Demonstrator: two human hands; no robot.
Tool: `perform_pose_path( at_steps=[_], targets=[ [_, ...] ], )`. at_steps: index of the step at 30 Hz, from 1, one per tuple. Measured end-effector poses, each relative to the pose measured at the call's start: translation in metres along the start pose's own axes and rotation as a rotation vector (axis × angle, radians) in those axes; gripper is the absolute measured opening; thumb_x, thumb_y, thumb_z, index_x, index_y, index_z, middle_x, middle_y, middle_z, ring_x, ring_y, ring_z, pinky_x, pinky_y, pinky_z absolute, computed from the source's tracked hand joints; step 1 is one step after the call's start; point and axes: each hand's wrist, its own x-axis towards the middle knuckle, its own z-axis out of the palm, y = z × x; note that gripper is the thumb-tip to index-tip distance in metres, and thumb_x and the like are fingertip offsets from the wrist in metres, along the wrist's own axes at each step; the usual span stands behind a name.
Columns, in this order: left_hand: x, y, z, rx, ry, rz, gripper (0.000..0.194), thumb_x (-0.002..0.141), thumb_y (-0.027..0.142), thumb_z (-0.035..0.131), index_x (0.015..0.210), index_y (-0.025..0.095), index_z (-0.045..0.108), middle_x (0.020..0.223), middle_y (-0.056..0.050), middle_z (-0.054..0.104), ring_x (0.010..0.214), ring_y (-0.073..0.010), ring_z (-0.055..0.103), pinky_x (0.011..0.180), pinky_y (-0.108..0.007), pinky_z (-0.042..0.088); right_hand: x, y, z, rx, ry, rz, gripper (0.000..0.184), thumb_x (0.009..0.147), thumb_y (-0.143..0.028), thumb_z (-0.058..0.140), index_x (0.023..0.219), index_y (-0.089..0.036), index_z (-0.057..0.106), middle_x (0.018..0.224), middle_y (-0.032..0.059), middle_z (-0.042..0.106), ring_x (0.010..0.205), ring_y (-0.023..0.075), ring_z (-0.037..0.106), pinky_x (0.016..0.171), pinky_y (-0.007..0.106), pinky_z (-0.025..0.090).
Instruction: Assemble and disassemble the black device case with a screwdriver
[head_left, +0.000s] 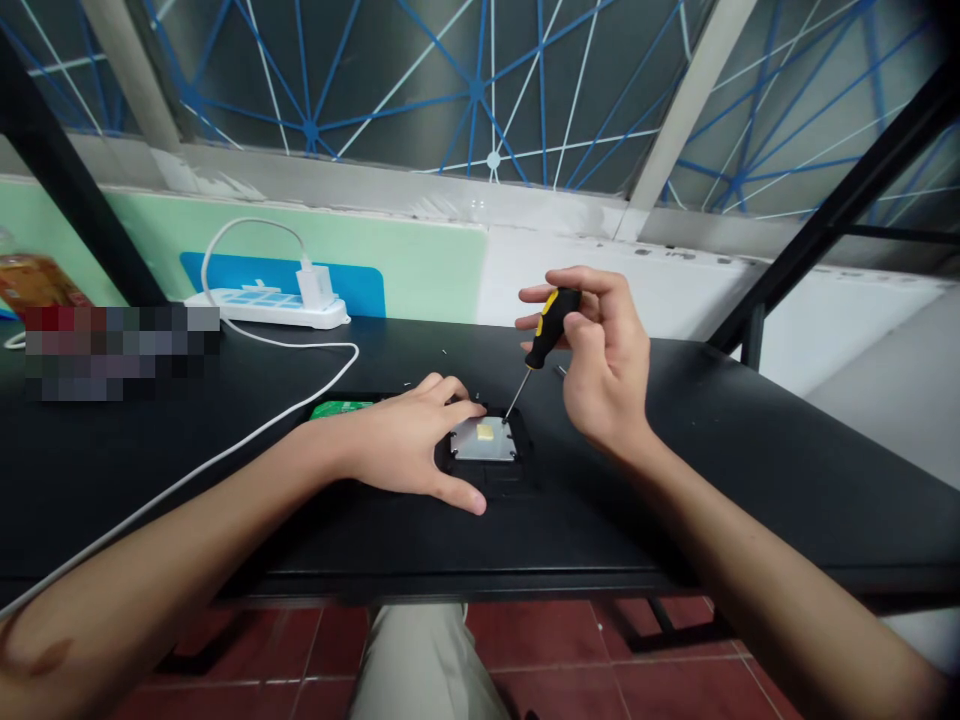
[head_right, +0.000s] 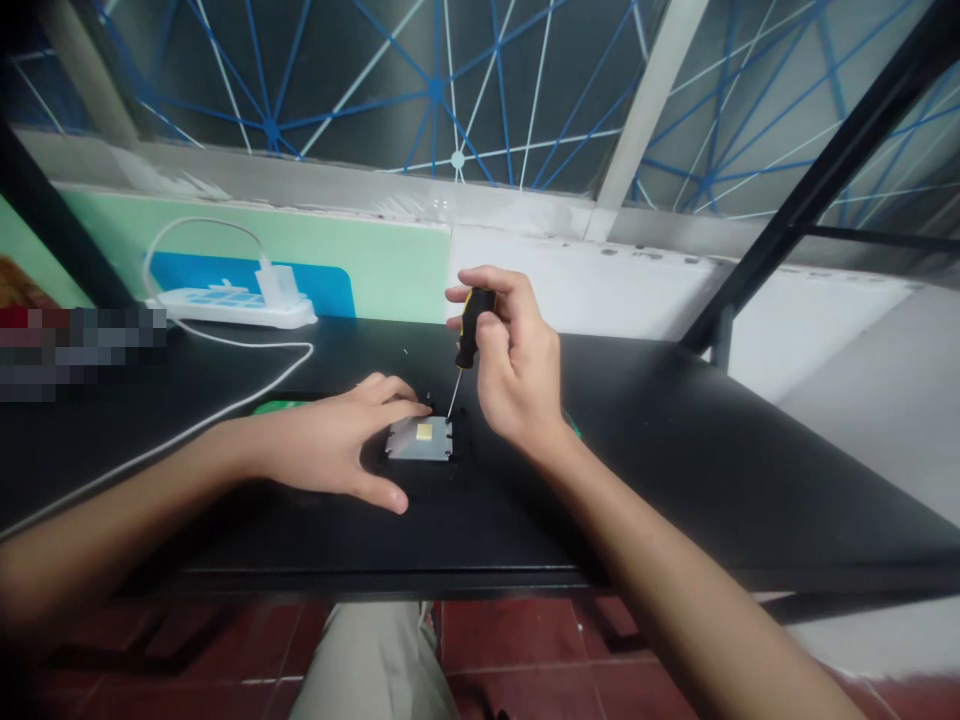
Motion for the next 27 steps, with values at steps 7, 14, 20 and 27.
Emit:
perform_pose_path(
  at_steps=[7, 14, 20, 27],
  targets=[
    [-0.0006, 0.0021, -0.0011, 0.005, -0.006, -0.016, 0.097, 0.074, 0.077, 0.062, 0.147, 0.018, 0.038, 0.132, -0.013, 0.044, 0.124, -0.0307, 0.039, 0.106, -0.042, 0.038, 0.0010, -0.0002, 0.0025, -0.128, 0.065, -0.007, 0.024, 0.093, -0.038, 0.056, 0.115, -0.030, 0.055, 0.115, 0.0042, 0.055, 0.085, 0.0146, 0.062, 0.062, 0.030, 0.060],
    [-0.0002, 0.0005, 0.0000, 0.001, -0.001, -0.007, 0.096, 0.073, 0.078, 0.062, 0.146, 0.019, 0.039, 0.133, -0.013, 0.045, 0.124, -0.0309, 0.039, 0.105, -0.041, 0.039, 0.0016, -0.0003, -0.0013, -0.076, 0.021, -0.018, 0.024, 0.098, -0.034, 0.045, 0.121, -0.031, 0.053, 0.108, 0.0027, 0.062, 0.086, 0.0158, 0.066, 0.065, 0.032, 0.061],
    [0.0000, 0.0018, -0.0010, 0.002, -0.009, -0.015, 0.099, 0.073, 0.078, 0.062, 0.147, 0.017, 0.038, 0.133, -0.013, 0.044, 0.125, -0.0307, 0.039, 0.106, -0.041, 0.038, -0.0002, 0.0005, 0.0009, -0.024, 0.016, -0.002, 0.026, 0.099, -0.036, 0.042, 0.123, -0.032, 0.051, 0.115, 0.0032, 0.063, 0.087, 0.0167, 0.068, 0.066, 0.035, 0.063],
    [0.0004, 0.0018, -0.0006, 0.017, -0.002, -0.006, 0.096, 0.073, 0.078, 0.062, 0.146, 0.019, 0.039, 0.130, -0.013, 0.045, 0.123, -0.0307, 0.040, 0.105, -0.043, 0.039, 0.0023, 0.0004, 0.0007, -0.163, 0.057, -0.044, 0.031, 0.087, -0.037, 0.065, 0.116, -0.032, 0.059, 0.107, 0.0039, 0.060, 0.089, 0.0175, 0.062, 0.061, 0.030, 0.061]
  ],
)
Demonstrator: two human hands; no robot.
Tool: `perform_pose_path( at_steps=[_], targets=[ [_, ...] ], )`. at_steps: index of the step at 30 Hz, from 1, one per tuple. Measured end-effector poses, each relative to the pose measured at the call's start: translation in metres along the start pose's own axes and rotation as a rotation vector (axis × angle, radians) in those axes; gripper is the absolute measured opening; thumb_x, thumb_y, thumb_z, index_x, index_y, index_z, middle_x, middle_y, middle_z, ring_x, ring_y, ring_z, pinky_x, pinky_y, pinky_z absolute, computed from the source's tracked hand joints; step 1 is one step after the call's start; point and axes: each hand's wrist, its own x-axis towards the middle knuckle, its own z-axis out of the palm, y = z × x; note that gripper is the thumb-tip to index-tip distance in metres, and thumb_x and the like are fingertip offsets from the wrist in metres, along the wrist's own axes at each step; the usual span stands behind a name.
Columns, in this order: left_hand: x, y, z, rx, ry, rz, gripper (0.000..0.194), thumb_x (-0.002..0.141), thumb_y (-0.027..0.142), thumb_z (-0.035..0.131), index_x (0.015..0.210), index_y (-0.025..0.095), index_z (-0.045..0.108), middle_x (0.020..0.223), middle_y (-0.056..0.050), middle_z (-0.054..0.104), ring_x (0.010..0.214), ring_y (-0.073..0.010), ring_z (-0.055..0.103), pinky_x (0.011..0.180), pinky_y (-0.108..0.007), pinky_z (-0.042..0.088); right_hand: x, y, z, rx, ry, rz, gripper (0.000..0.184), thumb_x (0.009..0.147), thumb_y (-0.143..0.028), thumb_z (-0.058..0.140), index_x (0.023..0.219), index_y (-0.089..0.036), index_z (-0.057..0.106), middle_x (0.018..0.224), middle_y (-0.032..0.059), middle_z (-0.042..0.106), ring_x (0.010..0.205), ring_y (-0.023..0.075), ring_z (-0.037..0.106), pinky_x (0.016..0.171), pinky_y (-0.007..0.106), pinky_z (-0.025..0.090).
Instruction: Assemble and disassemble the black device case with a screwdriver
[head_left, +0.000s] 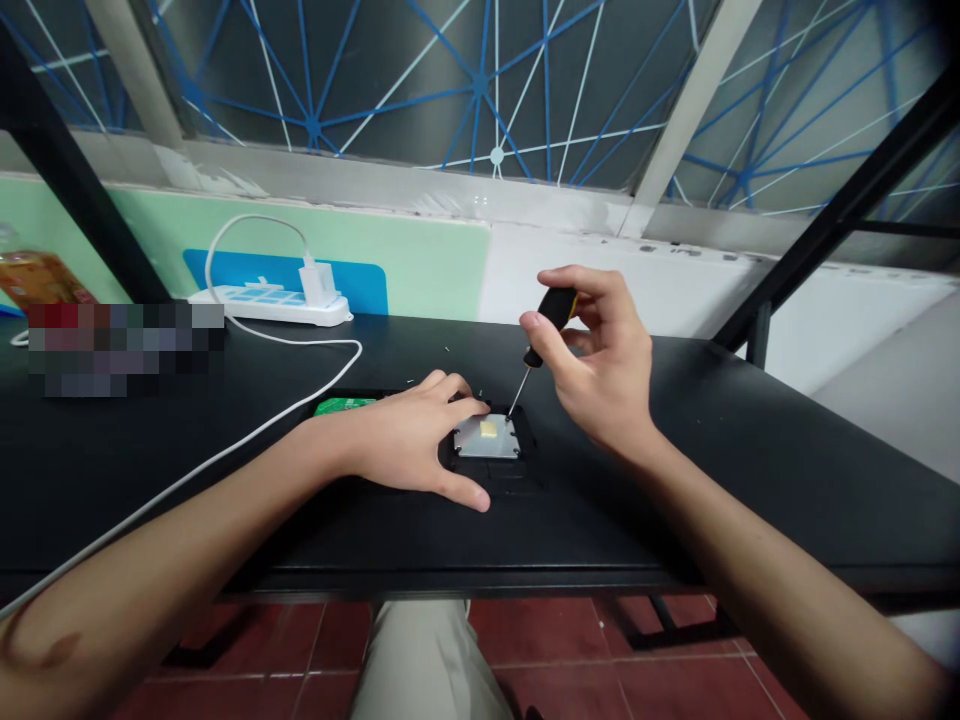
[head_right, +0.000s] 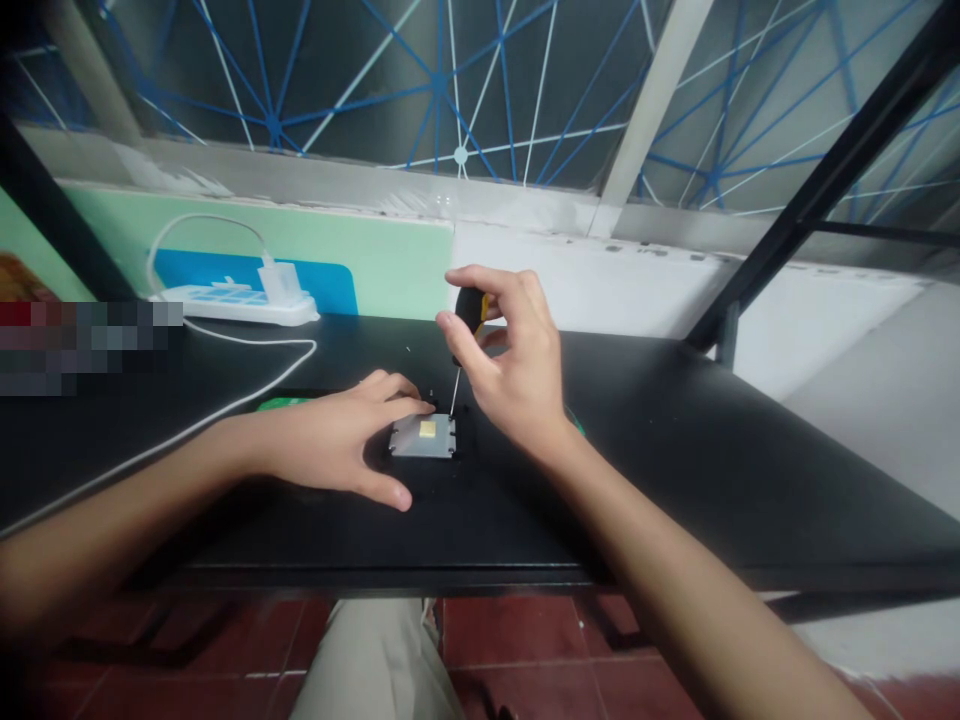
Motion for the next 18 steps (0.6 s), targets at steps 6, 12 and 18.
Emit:
perform_pose_path(
  at_steps=[6, 12, 18],
  targets=[
    [-0.0001, 0.0008, -0.0005, -0.007, -0.005, -0.008, 0.096, 0.073, 0.078, 0.062, 0.146, 0.019, 0.039, 0.132, -0.013, 0.045, 0.124, -0.0310, 0.040, 0.105, -0.042, 0.039, -0.0017, -0.0010, -0.0028, 0.129, -0.114, 0.036, 0.032, 0.100, -0.040, 0.038, 0.131, -0.034, 0.046, 0.114, 0.0036, 0.066, 0.092, 0.0186, 0.068, 0.071, 0.037, 0.062],
    [-0.0012, 0.0005, -0.0005, -0.013, 0.003, -0.007, 0.094, 0.073, 0.077, 0.061, 0.145, 0.020, 0.040, 0.133, -0.013, 0.045, 0.125, -0.0318, 0.039, 0.105, -0.042, 0.038, -0.0008, -0.0005, -0.0005, 0.007, -0.021, 0.002, 0.032, 0.091, -0.045, 0.058, 0.120, -0.032, 0.055, 0.117, 0.0046, 0.055, 0.089, 0.0168, 0.062, 0.065, 0.033, 0.063],
    [-0.0010, 0.0001, -0.0010, -0.022, -0.008, -0.009, 0.094, 0.073, 0.078, 0.061, 0.145, 0.021, 0.040, 0.134, -0.012, 0.046, 0.125, -0.0316, 0.039, 0.104, -0.042, 0.038, 0.0006, -0.0018, -0.0018, -0.041, 0.044, -0.026, 0.029, 0.087, -0.037, 0.066, 0.116, -0.032, 0.061, 0.108, 0.0040, 0.057, 0.094, 0.0179, 0.062, 0.064, 0.029, 0.061]
  ],
)
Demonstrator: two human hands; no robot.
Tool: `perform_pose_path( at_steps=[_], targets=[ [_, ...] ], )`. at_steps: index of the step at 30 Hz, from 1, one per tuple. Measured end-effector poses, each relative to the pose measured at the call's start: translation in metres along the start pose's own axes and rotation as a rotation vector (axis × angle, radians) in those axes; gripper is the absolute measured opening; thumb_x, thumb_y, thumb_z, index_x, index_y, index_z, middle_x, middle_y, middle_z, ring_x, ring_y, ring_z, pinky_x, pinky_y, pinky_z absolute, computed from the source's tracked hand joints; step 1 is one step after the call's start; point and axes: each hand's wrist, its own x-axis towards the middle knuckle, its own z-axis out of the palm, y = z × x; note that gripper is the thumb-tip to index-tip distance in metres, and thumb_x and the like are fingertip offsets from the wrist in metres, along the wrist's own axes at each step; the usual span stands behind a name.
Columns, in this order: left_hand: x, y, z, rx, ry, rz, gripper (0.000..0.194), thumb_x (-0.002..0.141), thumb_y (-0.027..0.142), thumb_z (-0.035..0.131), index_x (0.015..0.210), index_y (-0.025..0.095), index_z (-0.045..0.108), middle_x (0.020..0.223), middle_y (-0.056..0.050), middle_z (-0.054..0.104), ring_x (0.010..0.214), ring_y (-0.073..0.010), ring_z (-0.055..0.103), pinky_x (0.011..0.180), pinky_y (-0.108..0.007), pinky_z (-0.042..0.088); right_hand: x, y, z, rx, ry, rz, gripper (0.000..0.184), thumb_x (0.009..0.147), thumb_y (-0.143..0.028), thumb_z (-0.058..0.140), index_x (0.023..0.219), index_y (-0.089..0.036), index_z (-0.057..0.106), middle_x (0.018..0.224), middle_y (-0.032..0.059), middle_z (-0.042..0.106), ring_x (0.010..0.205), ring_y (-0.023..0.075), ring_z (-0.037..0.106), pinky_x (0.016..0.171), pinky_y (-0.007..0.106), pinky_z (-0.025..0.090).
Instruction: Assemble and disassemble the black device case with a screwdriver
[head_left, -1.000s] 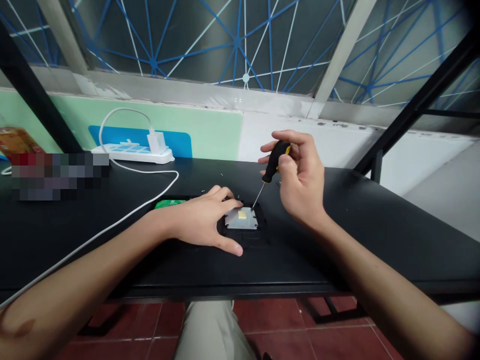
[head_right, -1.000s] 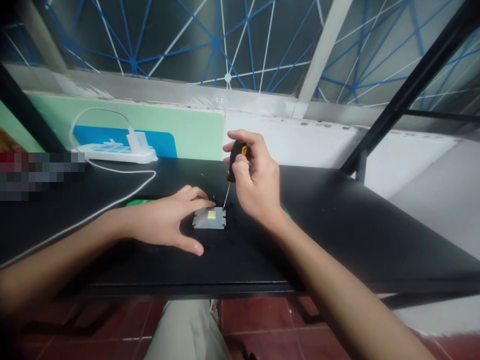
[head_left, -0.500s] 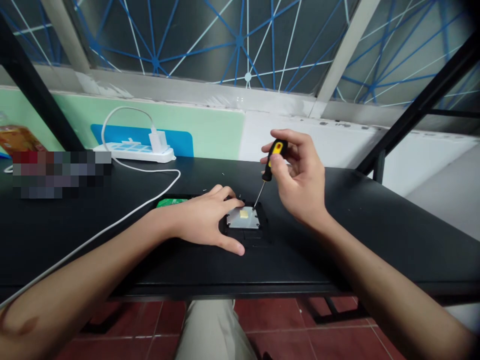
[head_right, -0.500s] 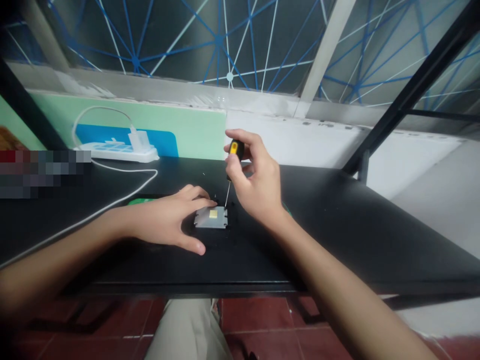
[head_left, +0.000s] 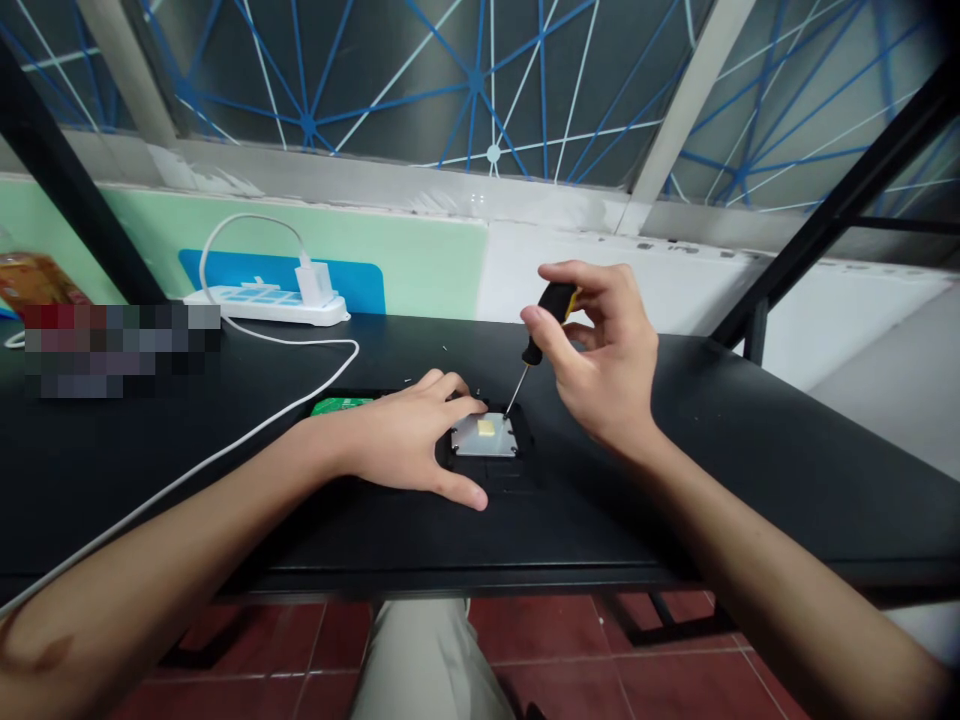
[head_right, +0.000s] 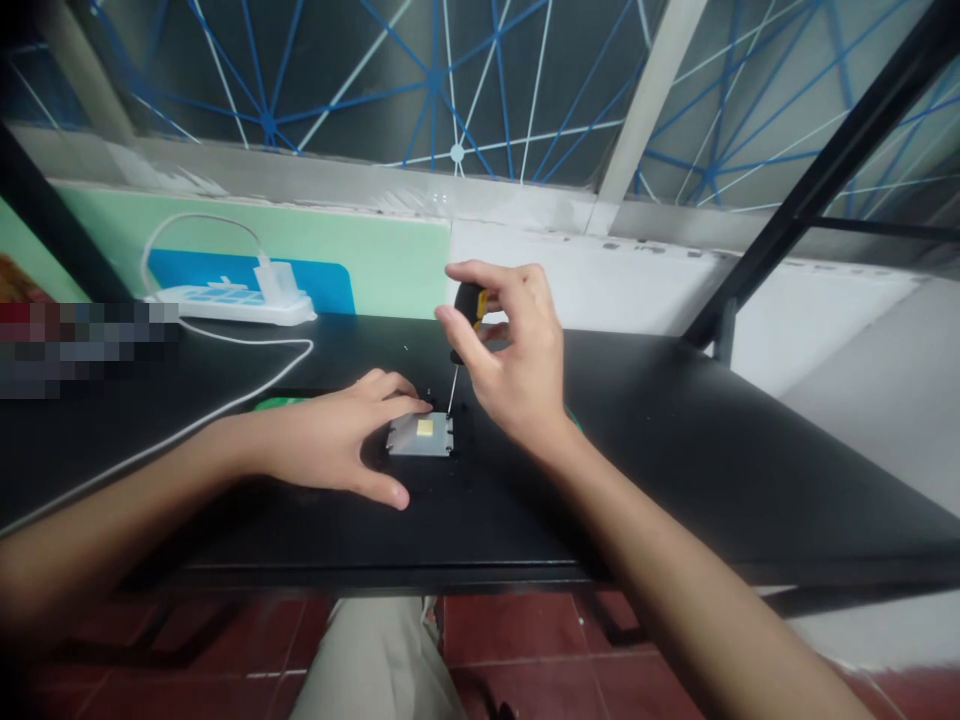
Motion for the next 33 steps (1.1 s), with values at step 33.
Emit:
perform_pose_path(
  at_steps=[33],
  targets=[
    [0.0000, -0.0006, -0.0001, 0.000, 0.001, 0.004, 0.093, 0.073, 0.079, 0.059, 0.145, 0.023, 0.040, 0.134, -0.012, 0.045, 0.125, -0.0320, 0.039, 0.103, -0.042, 0.038, 0.0018, -0.0008, 0.0003, 0.010, 0.029, -0.017, 0.023, 0.083, -0.035, 0.071, 0.105, -0.030, 0.065, 0.107, 0.0037, 0.057, 0.088, 0.0163, 0.062, 0.061, 0.028, 0.060]
  ],
)
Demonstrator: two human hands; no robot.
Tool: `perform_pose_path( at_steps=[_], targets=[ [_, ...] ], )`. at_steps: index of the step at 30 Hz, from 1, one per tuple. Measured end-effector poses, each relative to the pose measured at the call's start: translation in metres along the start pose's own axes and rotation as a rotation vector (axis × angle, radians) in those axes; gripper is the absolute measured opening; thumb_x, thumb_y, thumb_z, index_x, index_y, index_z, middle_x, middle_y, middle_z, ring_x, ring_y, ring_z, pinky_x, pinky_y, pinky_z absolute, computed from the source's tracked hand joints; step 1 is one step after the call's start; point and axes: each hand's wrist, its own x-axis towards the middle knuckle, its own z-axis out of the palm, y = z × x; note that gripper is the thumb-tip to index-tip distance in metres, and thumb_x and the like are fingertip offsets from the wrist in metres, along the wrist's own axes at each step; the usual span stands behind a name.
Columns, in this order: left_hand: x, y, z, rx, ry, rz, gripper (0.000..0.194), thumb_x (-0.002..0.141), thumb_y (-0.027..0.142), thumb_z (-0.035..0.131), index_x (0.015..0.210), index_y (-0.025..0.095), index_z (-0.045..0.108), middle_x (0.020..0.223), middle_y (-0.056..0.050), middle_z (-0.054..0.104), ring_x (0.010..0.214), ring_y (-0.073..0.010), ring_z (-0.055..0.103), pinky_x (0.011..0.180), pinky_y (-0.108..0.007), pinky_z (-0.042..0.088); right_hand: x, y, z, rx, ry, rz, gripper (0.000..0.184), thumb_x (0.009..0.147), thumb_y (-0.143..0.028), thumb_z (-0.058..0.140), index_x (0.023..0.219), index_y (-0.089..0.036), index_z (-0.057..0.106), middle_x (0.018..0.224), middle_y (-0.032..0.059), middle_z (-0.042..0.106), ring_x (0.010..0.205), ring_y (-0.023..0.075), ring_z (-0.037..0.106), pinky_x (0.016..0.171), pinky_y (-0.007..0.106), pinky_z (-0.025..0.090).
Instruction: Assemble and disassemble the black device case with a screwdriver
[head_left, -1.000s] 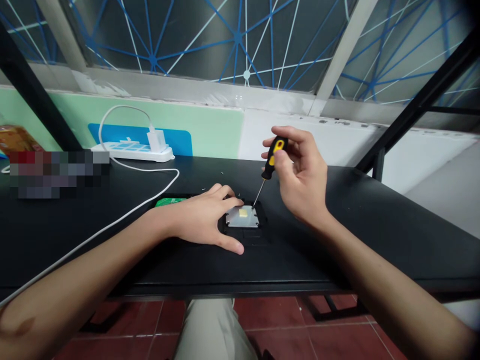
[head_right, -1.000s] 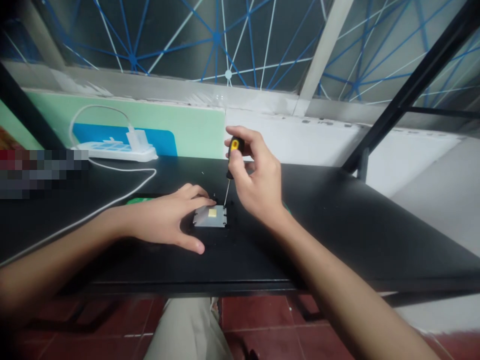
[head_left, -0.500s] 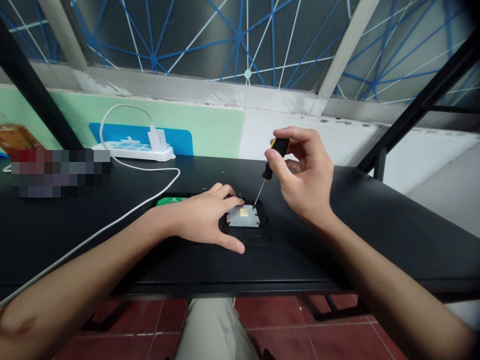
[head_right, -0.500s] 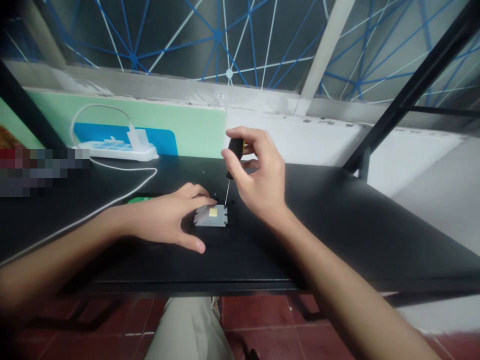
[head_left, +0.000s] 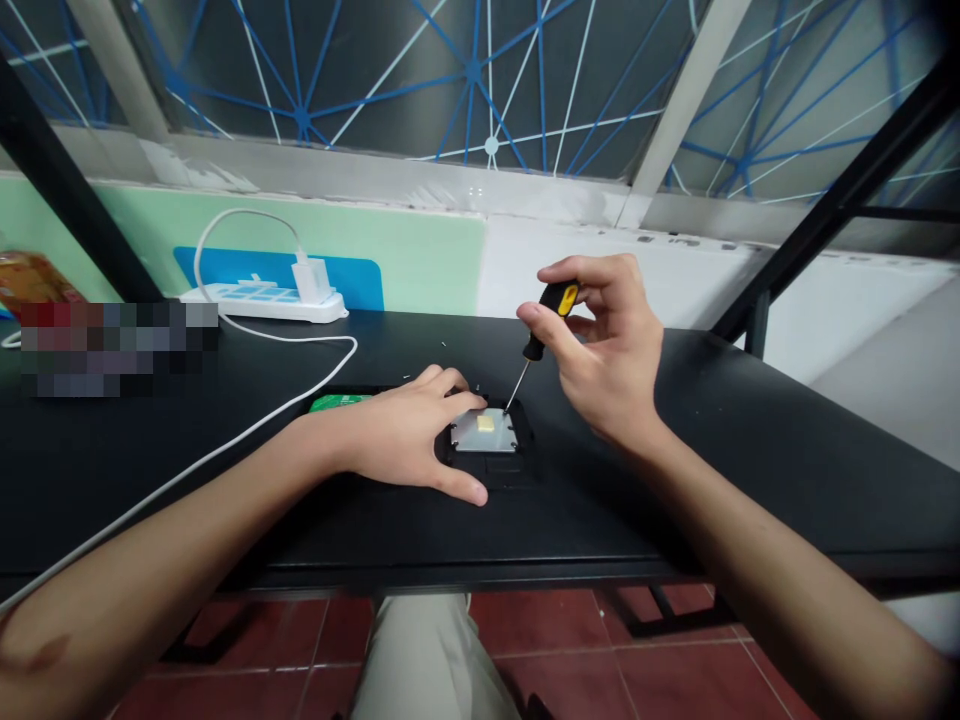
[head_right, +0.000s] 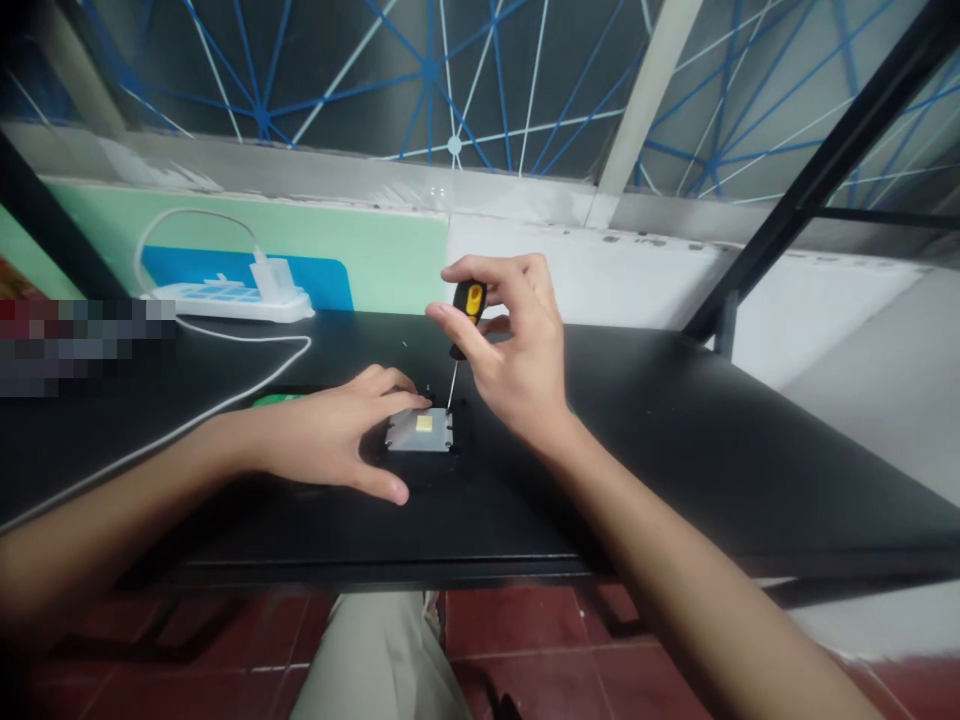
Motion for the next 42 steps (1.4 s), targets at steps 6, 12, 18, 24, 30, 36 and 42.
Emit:
perform_pose_path(
  at_steps=[6, 12, 18, 24, 30, 36, 42],
  targets=[
    [0.000, 0.001, -0.001, 0.002, -0.002, 0.003, 0.094, 0.074, 0.079, 0.059, 0.146, 0.023, 0.038, 0.134, -0.012, 0.045, 0.125, -0.0309, 0.039, 0.104, -0.041, 0.038, -0.002, -0.004, -0.002, 0.121, -0.119, 0.078, 0.029, 0.098, -0.037, 0.046, 0.127, -0.033, 0.053, 0.111, 0.0028, 0.067, 0.093, 0.0173, 0.067, 0.069, 0.034, 0.062],
    [0.000, 0.001, -0.001, 0.000, 0.008, 0.004, 0.094, 0.074, 0.078, 0.059, 0.146, 0.022, 0.039, 0.135, -0.012, 0.045, 0.126, -0.0318, 0.039, 0.105, -0.041, 0.038, -0.003, -0.001, -0.001, 0.121, -0.100, 0.073, 0.031, 0.098, -0.045, 0.045, 0.125, -0.034, 0.054, 0.119, 0.0042, 0.062, 0.093, 0.0184, 0.066, 0.066, 0.034, 0.063],
    [0.000, 0.001, -0.001, -0.009, 0.003, 0.002, 0.092, 0.073, 0.079, 0.058, 0.145, 0.024, 0.039, 0.135, -0.012, 0.046, 0.126, -0.0327, 0.038, 0.104, -0.043, 0.038, -0.001, 0.000, 0.000, -0.028, 0.014, -0.009, 0.026, 0.087, -0.042, 0.065, 0.111, -0.032, 0.063, 0.109, 0.0046, 0.058, 0.091, 0.0171, 0.062, 0.058, 0.027, 0.059],
    [0.000, 0.001, -0.001, -0.010, 0.001, 0.001, 0.092, 0.074, 0.077, 0.061, 0.144, 0.021, 0.041, 0.134, -0.012, 0.045, 0.126, -0.0312, 0.039, 0.105, -0.041, 0.038, -0.003, -0.005, -0.002, 0.120, -0.096, 0.053, 0.029, 0.099, -0.041, 0.042, 0.125, -0.034, 0.054, 0.111, 0.0033, 0.066, 0.097, 0.0192, 0.067, 0.072, 0.037, 0.063],
    [0.000, 0.002, -0.001, -0.013, -0.001, -0.005, 0.093, 0.073, 0.078, 0.060, 0.145, 0.022, 0.039, 0.136, -0.012, 0.045, 0.127, -0.0320, 0.038, 0.105, -0.042, 0.038, -0.003, -0.001, 0.001, 0.114, -0.059, 0.074, 0.027, 0.095, -0.045, 0.051, 0.118, -0.032, 0.057, 0.119, 0.0039, 0.060, 0.091, 0.0176, 0.065, 0.064, 0.033, 0.062],
    [0.000, 0.003, -0.002, -0.019, -0.008, -0.014, 0.091, 0.073, 0.076, 0.062, 0.144, 0.022, 0.040, 0.135, -0.012, 0.045, 0.127, -0.0319, 0.039, 0.105, -0.042, 0.038, -0.002, 0.004, 0.001, 0.015, 0.024, 0.032, 0.027, 0.085, -0.039, 0.068, 0.109, -0.031, 0.061, 0.111, 0.0039, 0.057, 0.087, 0.0160, 0.061, 0.060, 0.028, 0.059],
    [0.000, 0.002, -0.001, -0.012, 0.002, -0.006, 0.093, 0.074, 0.077, 0.061, 0.145, 0.021, 0.040, 0.135, -0.012, 0.044, 0.128, -0.0306, 0.038, 0.106, -0.040, 0.038, -0.004, 0.002, -0.001, 0.161, -0.095, 0.030, 0.030, 0.100, -0.034, 0.040, 0.129, -0.032, 0.049, 0.112, 0.0028, 0.065, 0.086, 0.0150, 0.067, 0.068, 0.032, 0.061]
  ],
)
